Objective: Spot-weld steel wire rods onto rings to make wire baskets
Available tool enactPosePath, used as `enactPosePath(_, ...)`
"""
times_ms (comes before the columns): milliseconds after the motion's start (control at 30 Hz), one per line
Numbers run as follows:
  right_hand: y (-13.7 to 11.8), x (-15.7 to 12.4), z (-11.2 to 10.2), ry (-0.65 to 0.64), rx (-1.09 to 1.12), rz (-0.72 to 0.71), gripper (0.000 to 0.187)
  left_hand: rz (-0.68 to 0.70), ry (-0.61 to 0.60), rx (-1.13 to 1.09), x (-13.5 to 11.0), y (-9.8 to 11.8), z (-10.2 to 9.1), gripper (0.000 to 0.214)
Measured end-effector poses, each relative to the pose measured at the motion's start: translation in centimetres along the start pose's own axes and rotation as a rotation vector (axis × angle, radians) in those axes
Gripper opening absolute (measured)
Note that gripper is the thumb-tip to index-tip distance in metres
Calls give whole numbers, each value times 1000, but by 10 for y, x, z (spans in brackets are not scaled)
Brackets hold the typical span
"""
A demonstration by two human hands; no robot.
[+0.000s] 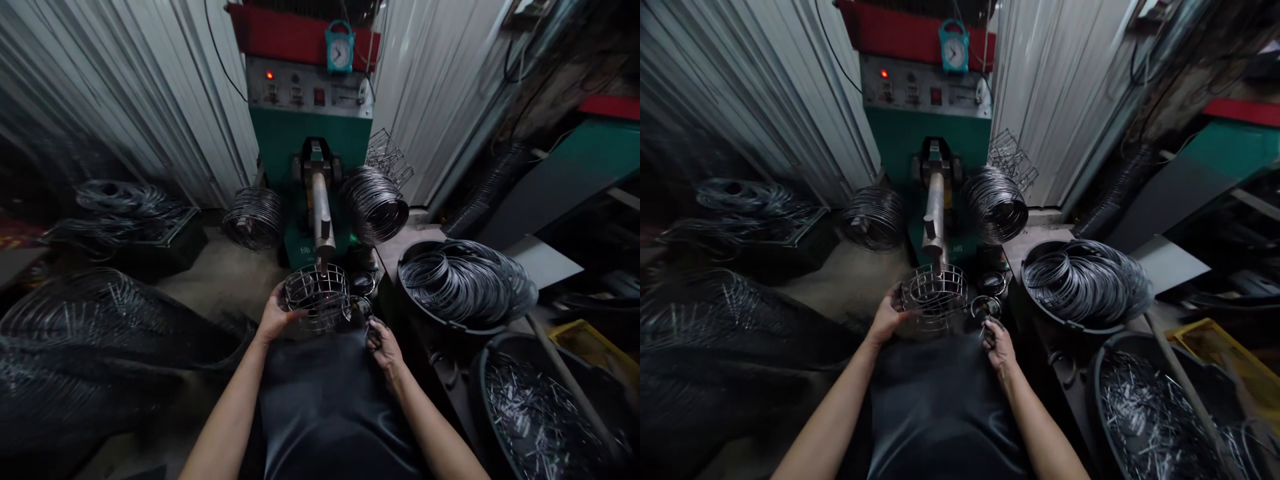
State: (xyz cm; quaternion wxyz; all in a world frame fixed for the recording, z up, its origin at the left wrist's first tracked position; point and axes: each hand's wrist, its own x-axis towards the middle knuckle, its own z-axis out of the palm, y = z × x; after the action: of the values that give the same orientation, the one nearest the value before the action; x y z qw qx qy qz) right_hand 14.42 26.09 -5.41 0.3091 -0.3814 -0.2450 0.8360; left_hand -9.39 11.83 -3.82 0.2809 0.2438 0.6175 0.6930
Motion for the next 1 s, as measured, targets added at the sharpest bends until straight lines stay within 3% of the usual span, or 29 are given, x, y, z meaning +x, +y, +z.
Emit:
enactPosePath(133,2,-6,-3,-38,-55,1,28,62,3,96,-19,9,-5,99)
enactPosePath(367,-2,-15,-6,-137,-127,257,16,153,7,310,-45,4,-6,99)
enactPosePath(467,-2,-17,-7,-102,-170,271,15,184,-3,409,-52,10,-3,97)
enactPosePath(533,0,-17,-10,-84,-179,180,16,202,-3,471,-55,16,-1,95)
enactPosePath(600,4,-18,-15,-80,-236,-34,17,217,0,508,-57,22,1,94)
enactPosePath(667,9,-19,-23,-94,-412,-267,15,231,8,530,-59,26,3,95)
enactPosePath(733,15,-19,-33,-112,-632,-408,11,240,15,539,-60,28,4,95)
enactPosePath(867,24,-19,-47,-92,-760,-457,8,247,16,565,-64,31,8,95)
enactPosePath(1000,16,-17,-45,15,-490,-404,16,255,60,656,-65,35,13,95)
